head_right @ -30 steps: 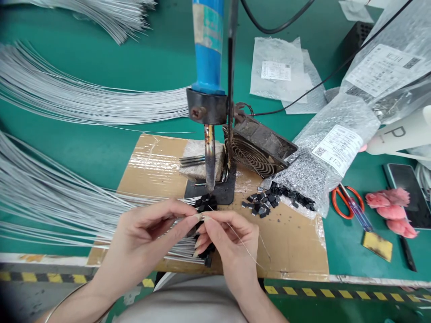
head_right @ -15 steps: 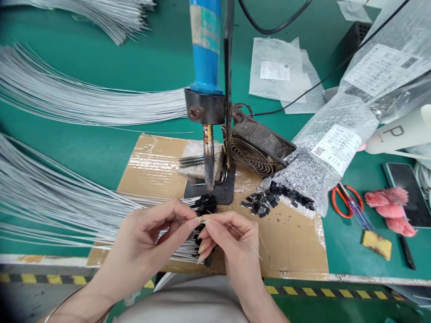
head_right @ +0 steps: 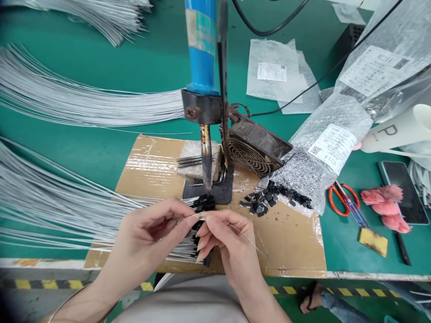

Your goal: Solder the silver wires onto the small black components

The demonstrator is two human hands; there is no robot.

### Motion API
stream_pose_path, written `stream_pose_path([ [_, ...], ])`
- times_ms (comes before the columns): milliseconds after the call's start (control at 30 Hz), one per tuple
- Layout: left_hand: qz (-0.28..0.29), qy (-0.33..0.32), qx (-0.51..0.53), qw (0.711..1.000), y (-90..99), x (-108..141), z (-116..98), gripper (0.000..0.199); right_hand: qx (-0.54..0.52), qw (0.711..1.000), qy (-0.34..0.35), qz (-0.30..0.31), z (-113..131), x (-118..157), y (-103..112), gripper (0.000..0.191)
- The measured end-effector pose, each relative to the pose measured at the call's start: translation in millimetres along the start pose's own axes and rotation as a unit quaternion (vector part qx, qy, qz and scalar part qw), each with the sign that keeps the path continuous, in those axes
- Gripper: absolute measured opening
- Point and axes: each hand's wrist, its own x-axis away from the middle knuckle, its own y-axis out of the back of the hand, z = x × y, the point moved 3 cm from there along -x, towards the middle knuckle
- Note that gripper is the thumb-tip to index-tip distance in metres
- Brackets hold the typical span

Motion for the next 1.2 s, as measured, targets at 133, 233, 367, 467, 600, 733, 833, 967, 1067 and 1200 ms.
stream_pose_path([
  [133,-0.015,-0.014,-0.004,1.000,-1.7,4,4,0.016,-0.003,1.000,0.009,-0.003,0,-1,-3,0.014],
  [233,-0.020,-0.025,-0.014,0.999,-1.8,4,1,0.016,-0.005,1.000,0.011,-0.010,-1,-3,-3,0.014],
  [367,-0.044,-0.052,-0.046,0.997,-3.1,3,-3,0.015,-0.006,1.000,0.012,-0.022,-2,-4,-3,0.015],
  [467,-0.061,-0.064,-0.055,0.995,-6.0,4,-2,0.016,-0.005,0.999,0.019,-0.031,-2,-4,-3,0.016],
  [600,-0.075,-0.057,-0.047,0.994,-9.3,5,-1,0.016,-0.005,0.999,0.031,-0.036,-4,-3,-4,0.016],
  [733,-0.076,-0.034,-0.026,0.996,-10.8,6,3,0.016,0.000,0.998,0.051,-0.048,-5,-3,-5,0.016],
  [833,-0.071,-0.013,0.009,0.997,-10.3,5,4,0.016,0.018,0.997,0.060,-0.054,-5,-2,-4,0.015],
  [967,-0.060,0.024,0.053,0.997,-7.6,1,0,0.016,0.047,0.994,0.086,-0.052,-1,0,-3,0.015],
  [1067,-0.050,0.041,0.073,0.995,-5.9,-2,-3,0.017,0.072,0.990,0.115,-0.048,2,2,-1,0.019],
  [1200,-0.047,0.046,0.080,0.995,-5.8,-2,-2,0.017,0.091,0.988,0.120,-0.024,2,4,1,0.021],
])
